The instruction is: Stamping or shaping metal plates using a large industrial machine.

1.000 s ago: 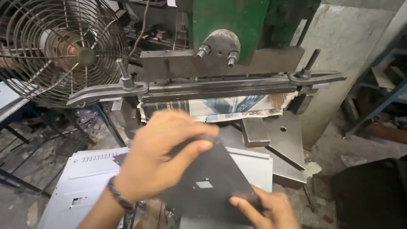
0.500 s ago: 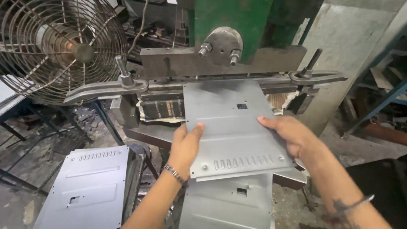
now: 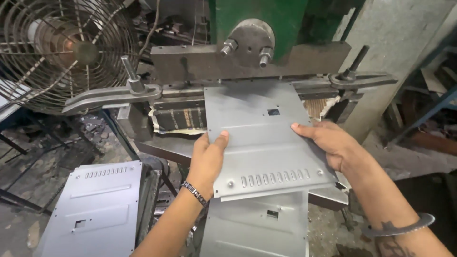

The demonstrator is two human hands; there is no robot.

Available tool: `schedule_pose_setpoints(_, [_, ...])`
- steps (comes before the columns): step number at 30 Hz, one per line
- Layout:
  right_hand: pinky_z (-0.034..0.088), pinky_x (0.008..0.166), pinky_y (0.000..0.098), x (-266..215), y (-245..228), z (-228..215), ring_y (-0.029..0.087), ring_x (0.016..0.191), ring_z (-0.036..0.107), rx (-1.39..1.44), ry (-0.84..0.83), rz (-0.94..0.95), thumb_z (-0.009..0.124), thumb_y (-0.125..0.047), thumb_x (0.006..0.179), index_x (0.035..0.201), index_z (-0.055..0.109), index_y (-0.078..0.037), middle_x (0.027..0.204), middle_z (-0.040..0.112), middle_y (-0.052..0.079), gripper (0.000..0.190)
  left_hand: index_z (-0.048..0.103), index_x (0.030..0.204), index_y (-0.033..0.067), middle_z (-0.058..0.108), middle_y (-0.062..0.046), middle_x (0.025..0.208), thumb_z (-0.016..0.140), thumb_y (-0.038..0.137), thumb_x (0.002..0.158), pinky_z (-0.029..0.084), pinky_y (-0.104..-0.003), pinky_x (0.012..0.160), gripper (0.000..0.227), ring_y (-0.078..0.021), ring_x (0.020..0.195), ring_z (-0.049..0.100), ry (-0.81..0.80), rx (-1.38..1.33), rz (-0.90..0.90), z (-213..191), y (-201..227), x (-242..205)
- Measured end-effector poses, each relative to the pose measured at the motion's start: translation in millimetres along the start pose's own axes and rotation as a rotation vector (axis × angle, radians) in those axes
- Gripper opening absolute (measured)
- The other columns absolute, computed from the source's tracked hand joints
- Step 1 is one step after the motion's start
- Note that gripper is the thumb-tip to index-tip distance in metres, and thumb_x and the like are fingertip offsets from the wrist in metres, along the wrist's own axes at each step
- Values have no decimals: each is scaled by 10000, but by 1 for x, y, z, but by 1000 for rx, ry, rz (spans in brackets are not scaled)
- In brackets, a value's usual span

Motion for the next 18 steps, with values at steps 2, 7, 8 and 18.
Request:
schedule_pose_setpoints(2, [607, 788, 454, 0, 0, -1, 285, 934, 727, 7, -13, -34, 751, -269, 857, 1269, 569, 113, 1148, 725, 213, 591, 652, 1242, -21, 732, -109, 1141, 575, 233, 971, 524, -316, 877, 380, -171, 991, 672, 9, -36, -27, 2, 3, -2])
schedule_pose_setpoints(7, [603, 810, 434, -3, -3, 1, 281, 959, 728, -5, 39, -51, 768, -259, 849, 1296, 535, 94, 1174, 716, 201, 615, 633, 1253, -21, 730, -119, 1138, 577, 230, 973, 541, -330, 863, 380, -185, 992, 679, 17, -76, -53, 1, 4, -3])
schedule_pose_setpoints(8, [604, 821, 436, -3, -3, 0, 277, 977, 729, -10, 69, -50, 771, -254, 861, 1316, 476, 86, 1188, 700, 199, 640, 633, 1254, -26, 734, -120, 1141, 580, 230, 974, 543, -326, 868, 383, -186, 999, 686, 22, -57, -39, 1, 4, -3])
schedule_pose_setpoints(18, [606, 788, 424, 1, 0, 0, 291, 927, 731, -3, -22, -64, 754, -280, 835, 1289, 604, 116, 1156, 739, 224, 621, 623, 1259, -41, 723, -139, 1151, 592, 218, 967, 550, -346, 858, 391, -208, 991, 688, 9, -113, -67, 1, 2, -1])
Point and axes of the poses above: each hand's wrist, its own x-axis towards the middle knuckle, its own z-axis out of the palm, y = z × x, the point moved 2 cm from there along x, towards the middle knuckle
